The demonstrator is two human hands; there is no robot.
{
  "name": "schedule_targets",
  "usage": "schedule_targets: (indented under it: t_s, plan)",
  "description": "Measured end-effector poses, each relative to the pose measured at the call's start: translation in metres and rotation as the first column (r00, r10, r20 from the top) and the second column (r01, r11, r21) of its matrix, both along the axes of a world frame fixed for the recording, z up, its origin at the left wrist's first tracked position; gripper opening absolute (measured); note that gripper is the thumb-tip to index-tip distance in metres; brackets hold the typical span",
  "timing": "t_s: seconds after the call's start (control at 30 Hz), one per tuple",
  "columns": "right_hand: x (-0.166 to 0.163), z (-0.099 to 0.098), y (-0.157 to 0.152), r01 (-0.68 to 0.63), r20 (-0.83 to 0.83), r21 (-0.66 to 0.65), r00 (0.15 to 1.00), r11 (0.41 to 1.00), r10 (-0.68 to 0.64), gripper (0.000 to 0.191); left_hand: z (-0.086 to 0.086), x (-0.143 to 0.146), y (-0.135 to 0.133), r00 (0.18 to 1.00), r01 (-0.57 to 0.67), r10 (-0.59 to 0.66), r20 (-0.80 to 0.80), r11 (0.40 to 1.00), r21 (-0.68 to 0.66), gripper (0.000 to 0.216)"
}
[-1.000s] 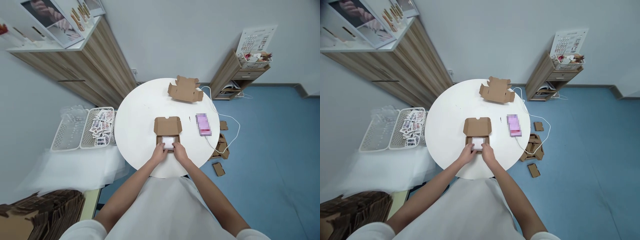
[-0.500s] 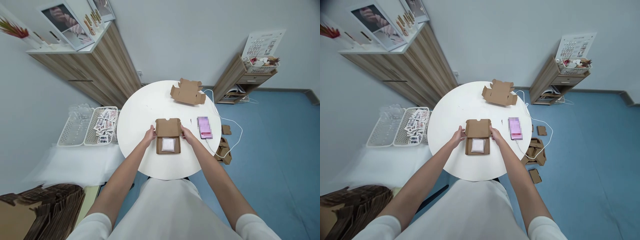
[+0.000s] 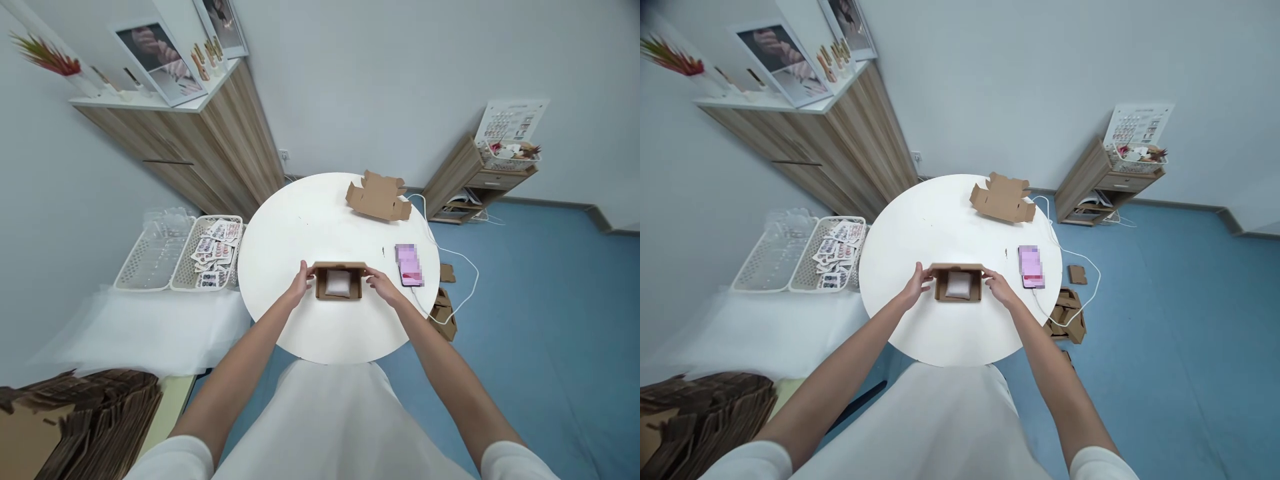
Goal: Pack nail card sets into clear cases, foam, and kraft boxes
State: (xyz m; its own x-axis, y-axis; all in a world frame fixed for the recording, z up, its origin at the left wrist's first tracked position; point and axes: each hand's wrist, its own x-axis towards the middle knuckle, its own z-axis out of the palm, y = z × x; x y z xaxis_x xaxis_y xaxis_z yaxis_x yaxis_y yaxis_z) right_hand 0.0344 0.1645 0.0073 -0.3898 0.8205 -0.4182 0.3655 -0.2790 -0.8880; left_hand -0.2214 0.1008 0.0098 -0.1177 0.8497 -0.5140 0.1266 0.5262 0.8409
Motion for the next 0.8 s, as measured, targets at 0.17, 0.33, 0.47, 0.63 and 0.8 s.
schedule_targets:
  t_s: [0.17, 0.33, 0.47, 0.63, 0.8]
  plan:
    - [0.003, 0.005, -0.019, -0.038, -0.025, -0.077, 0.999, 0.996, 0.036, 0.045, -0.001, -0.009, -0.017, 0.995, 0.075, -0.071, 0.069, 0.996, -0.046, 0.076]
    - [0.001, 0.011, -0.028, 0.024, -0.057, -0.16, 0.998, 0.987, -0.034, 0.039, 0.002, -0.012, -0.016, 0.99, 0.1, -0.092, 0.107, 0.992, -0.071, 0.077]
    - [0.003, 0.011, -0.033, 0.068, -0.042, -0.21, 0.996, 0.975, -0.078, 0.046, 0.005, -0.012, -0.016, 0.991, 0.105, -0.093, 0.093, 0.984, -0.144, 0.075]
    - [0.007, 0.013, -0.039, 0.064, 0.001, -0.279, 0.998, 0.958, -0.066, 0.056, 0.01, -0.012, -0.021, 0.989, 0.144, -0.136, 0.053, 0.965, -0.221, 0.067]
    - [0.008, 0.014, -0.041, 0.056, 0.025, -0.281, 0.998, 0.958, -0.051, 0.055, 0.012, -0.01, -0.019, 0.985, 0.173, -0.165, 0.053, 0.956, -0.239, 0.061]
